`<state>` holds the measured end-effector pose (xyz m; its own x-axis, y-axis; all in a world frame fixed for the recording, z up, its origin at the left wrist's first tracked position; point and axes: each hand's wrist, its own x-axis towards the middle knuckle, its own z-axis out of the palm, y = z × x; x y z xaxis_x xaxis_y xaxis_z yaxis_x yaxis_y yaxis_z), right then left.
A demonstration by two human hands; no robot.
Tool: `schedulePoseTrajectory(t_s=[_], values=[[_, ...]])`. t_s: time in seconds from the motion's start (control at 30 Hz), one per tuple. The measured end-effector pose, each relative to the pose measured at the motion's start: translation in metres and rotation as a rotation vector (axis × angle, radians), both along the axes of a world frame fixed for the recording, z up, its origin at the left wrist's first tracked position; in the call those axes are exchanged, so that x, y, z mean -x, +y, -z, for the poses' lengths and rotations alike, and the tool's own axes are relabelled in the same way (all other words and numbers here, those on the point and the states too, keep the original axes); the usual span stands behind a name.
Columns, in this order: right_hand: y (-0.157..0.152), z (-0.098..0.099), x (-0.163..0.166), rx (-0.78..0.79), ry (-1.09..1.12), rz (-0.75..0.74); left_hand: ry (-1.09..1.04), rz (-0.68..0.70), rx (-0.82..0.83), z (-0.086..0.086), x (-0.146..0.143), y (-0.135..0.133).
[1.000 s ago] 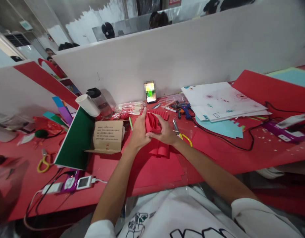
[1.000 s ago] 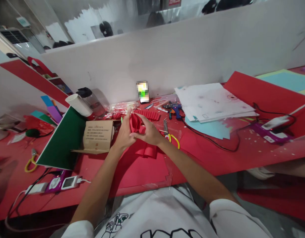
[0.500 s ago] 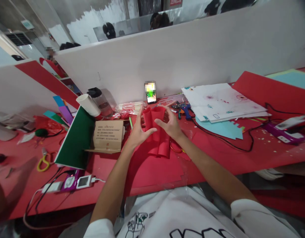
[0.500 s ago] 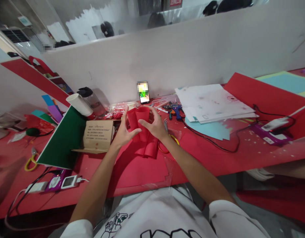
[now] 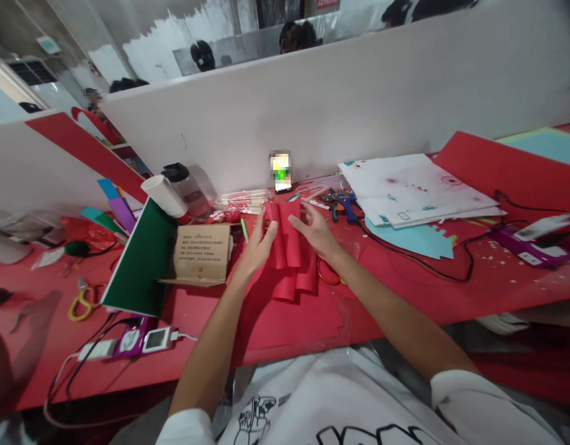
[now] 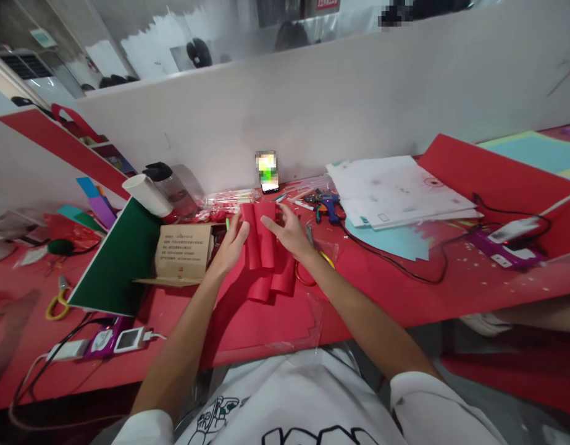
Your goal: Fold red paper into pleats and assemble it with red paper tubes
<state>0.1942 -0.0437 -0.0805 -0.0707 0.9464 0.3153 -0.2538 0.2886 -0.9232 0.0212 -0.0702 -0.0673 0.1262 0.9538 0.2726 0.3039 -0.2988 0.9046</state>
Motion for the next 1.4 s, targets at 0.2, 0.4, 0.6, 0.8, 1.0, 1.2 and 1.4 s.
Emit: schedulePoseTrajectory(t_s=[0.2,0.4,0.6,0.8,1.0,1.2,1.4], values=[[0.001,0.002,0.000,0.065,-0.015,-0.020,-0.035,0.002,-0.030,-0.008,-0.005,0.000],[-0.004,-0.001,-0.001,0.069,-0.099,-0.111,-0.109,-0.061,-0.028,-0.005,-0.003,0.004],[-0.006,-0.002,0.001,0.009,-0.140,-0.086,-0.274,-0.154,0.124,0.004,0.001,0.009],[-0.007,-0.004,0.001,-0.041,-0.185,-0.027,-0.349,-0.139,0.168,-0.001,0.000,0.009],[-0.007,-0.003,0.000,-0.087,-0.213,0.032,-0.397,-0.117,0.170,-0.005,-0.003,0.008],[-0.008,-0.003,0.002,-0.106,-0.186,0.025,-0.421,-0.061,0.057,-0.006,-0.006,0.006],[-0.007,-0.001,0.004,-0.129,-0.165,0.016,-0.349,-0.092,-0.020,-0.001,-0.003,0.010]])
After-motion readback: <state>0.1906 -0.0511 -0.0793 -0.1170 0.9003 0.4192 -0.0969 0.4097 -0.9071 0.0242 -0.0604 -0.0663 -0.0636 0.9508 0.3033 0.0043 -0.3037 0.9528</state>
